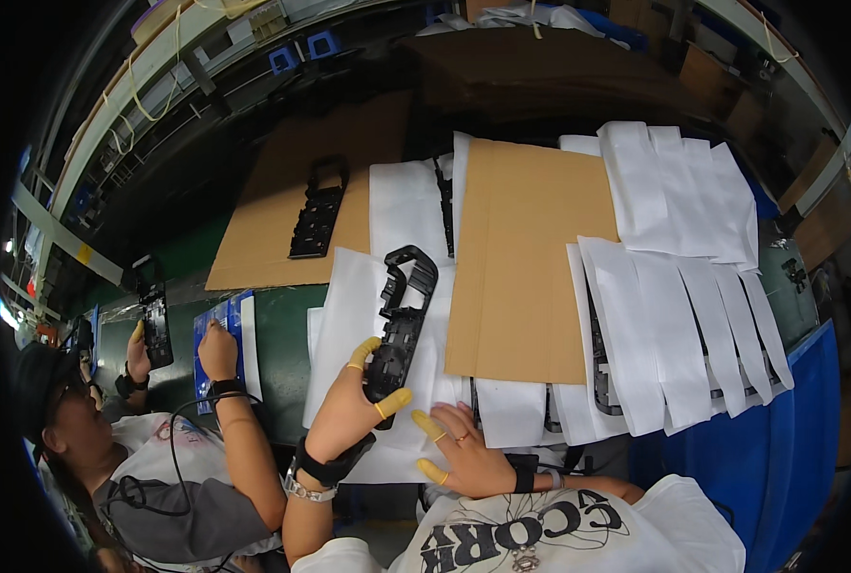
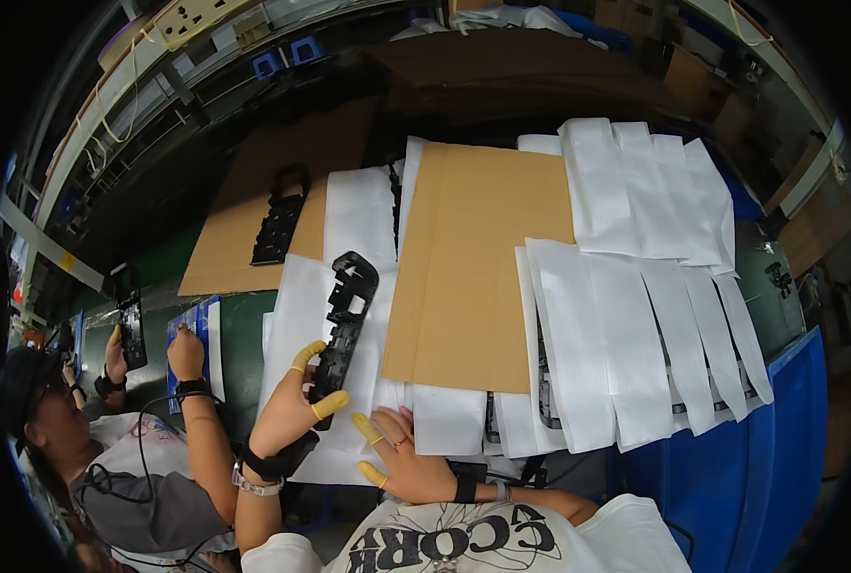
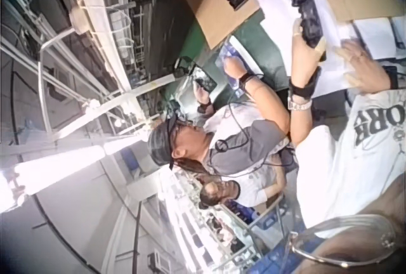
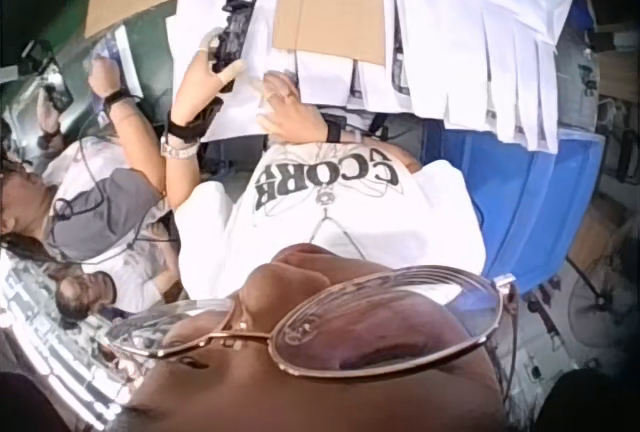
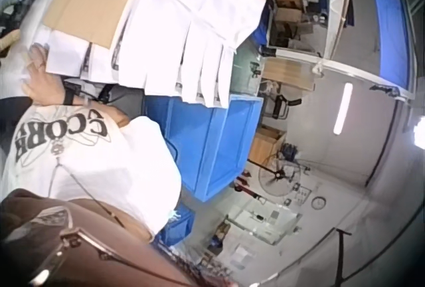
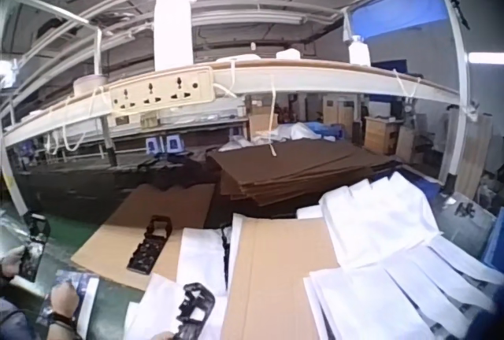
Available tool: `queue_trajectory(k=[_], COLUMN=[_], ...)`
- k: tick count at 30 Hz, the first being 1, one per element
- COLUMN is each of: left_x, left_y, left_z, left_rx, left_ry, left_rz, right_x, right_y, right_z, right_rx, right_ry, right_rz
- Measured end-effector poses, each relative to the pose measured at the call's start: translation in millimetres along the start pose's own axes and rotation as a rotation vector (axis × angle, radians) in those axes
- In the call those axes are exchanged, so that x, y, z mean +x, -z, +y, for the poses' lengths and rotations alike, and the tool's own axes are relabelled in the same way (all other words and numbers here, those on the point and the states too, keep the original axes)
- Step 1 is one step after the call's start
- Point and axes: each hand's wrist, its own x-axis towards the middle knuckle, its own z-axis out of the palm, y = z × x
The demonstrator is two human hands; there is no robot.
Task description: The worker is assembling electronic components, specifically handling plastic housings and internal parts at a factory workstation.
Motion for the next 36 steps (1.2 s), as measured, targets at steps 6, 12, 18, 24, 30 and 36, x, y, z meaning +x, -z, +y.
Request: queue_trajectory(k=[6, 12, 18, 24, 30, 36], left_x=[-15, -47, -43, -27, -4, -13], left_y=[9, -9, -40, -12, 2, 3], left_z=[-14, 7, 11, 57, 82, 90], left_rx=[-1.19, -1.57, -1.956, -2.161, -2.108, -2.392], left_ry=[-0.129, -0.317, -0.428, -0.534, -0.62, -0.468], left_rz=[-0.224, -0.302, -0.574, -0.582, -0.489, -0.372], right_x=[5, 6, 8, 3, 7, 7], right_y=[4, 3, 2, -7, 3, 3], right_z=[-10, -7, -2, -3, 3, -3], right_rx=[-0.014, -0.134, -0.156, -0.195, -0.263, -0.265], right_ry=[-0.028, 0.07, 0.091, 0.063, 0.078, 0.088], right_rz=[0.0, -0.073, -0.078, -0.148, -0.153, -0.167])
